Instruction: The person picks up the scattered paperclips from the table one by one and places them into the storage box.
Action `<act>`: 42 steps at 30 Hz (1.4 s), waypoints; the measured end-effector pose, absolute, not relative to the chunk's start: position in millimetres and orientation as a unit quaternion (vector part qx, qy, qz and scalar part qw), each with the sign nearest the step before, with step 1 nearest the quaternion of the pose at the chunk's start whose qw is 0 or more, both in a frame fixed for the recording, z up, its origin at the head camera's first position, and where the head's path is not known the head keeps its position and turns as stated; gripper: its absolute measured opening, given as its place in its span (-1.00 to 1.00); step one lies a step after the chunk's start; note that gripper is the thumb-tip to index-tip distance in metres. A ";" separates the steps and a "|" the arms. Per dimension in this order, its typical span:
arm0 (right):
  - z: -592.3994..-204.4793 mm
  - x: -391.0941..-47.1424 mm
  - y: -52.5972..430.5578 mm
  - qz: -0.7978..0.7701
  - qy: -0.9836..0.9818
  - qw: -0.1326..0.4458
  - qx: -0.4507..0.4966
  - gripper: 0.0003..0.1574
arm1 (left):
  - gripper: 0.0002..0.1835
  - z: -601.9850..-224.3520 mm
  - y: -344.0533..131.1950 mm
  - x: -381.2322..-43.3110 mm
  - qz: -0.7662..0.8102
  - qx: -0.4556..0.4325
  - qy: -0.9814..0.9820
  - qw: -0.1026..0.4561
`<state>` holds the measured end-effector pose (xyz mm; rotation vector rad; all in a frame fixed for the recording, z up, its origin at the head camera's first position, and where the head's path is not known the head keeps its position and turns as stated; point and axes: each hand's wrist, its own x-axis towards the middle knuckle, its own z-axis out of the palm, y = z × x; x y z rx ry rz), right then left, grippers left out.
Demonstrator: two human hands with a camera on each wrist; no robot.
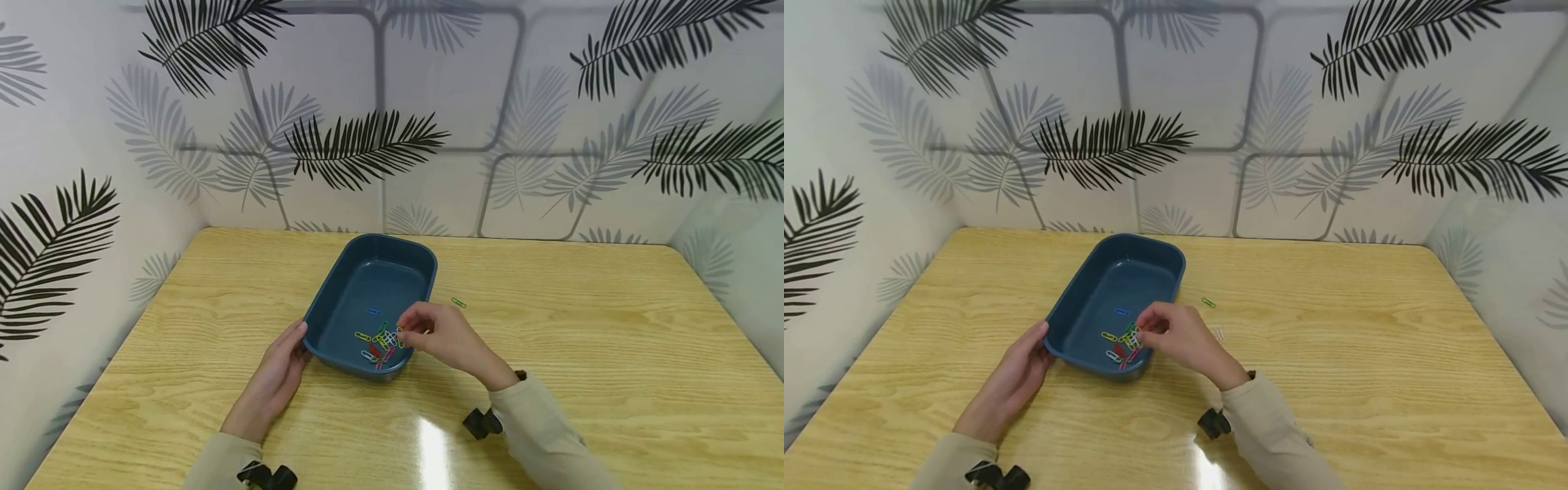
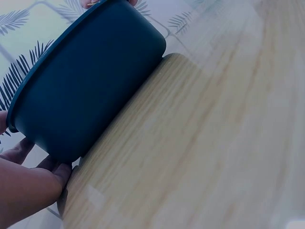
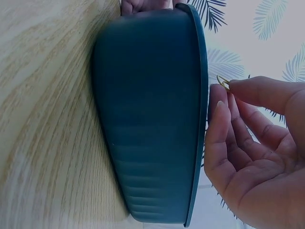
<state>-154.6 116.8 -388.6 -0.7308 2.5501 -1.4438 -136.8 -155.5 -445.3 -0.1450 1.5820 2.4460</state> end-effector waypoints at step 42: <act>-392.0 -175.2 198.4 -0.426 0.893 0.040 -0.139 -0.72 | -0.44 -445.8 -155.7 -136.7 0.839 -0.048 0.529 0.117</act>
